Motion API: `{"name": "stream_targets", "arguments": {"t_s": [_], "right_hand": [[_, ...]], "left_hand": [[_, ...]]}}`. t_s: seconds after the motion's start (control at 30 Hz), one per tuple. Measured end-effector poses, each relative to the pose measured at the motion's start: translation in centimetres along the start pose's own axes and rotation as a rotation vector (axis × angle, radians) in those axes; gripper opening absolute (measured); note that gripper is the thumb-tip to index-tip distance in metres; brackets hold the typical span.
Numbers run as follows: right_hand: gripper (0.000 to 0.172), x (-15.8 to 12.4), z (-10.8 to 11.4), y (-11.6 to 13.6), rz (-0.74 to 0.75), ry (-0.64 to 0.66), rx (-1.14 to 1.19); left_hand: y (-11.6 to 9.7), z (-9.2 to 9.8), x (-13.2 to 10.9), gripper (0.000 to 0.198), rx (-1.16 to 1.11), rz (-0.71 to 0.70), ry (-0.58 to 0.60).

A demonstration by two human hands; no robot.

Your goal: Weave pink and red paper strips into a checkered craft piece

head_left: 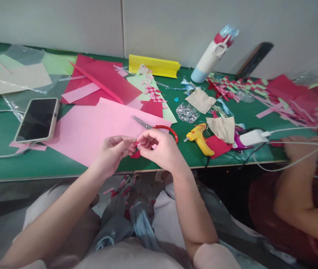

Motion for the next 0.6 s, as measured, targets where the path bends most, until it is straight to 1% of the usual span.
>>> {"name": "stream_targets", "arguments": {"t_s": [0.1, 0.17, 0.27, 0.33, 0.43, 0.53, 0.6], "right_hand": [[0.012, 0.1, -0.2, 0.1, 0.071, -0.057, -0.017], [0.009, 0.2, -0.3, 0.1, 0.105, -0.069, -0.038], [0.007, 0.2, -0.3, -0.1, 0.098, -0.069, -0.024], [0.008, 0.4, -0.2, -0.5, 0.055, -0.057, 0.021], [0.013, 0.8, -0.1, -1.3, -0.08, 0.006, 0.169], [0.023, 1.3, 0.0, -2.4, -0.211, 0.097, 0.351], [0.027, 1.5, 0.0, -2.8, -0.255, 0.146, 0.433]], "left_hand": [[0.1, -0.2, 0.0, 0.024, -0.01, 0.013, 0.009], [0.1, -0.3, 0.0, 0.027, -0.018, 0.019, 0.021], [0.1, -0.3, 0.0, 0.028, -0.019, 0.021, 0.029], [0.1, -0.3, 0.0, 0.029, -0.008, 0.025, 0.027], [0.1, -0.5, -0.1, 0.029, 0.009, 0.017, 0.02], [0.1, -0.6, -0.1, 0.028, 0.068, -0.04, 0.015], [0.2, -0.6, 0.0, 0.027, 0.126, -0.088, 0.016]]}}
Point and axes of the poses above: each hand's wrist, its own x-axis towards the middle knuckle, its own z-axis out of the back of the hand, y = z × x, the point moved 2 cm from there along x, towards the middle knuckle, and after that the axes turned 12 degrees about -z, right-handed, at the moved point
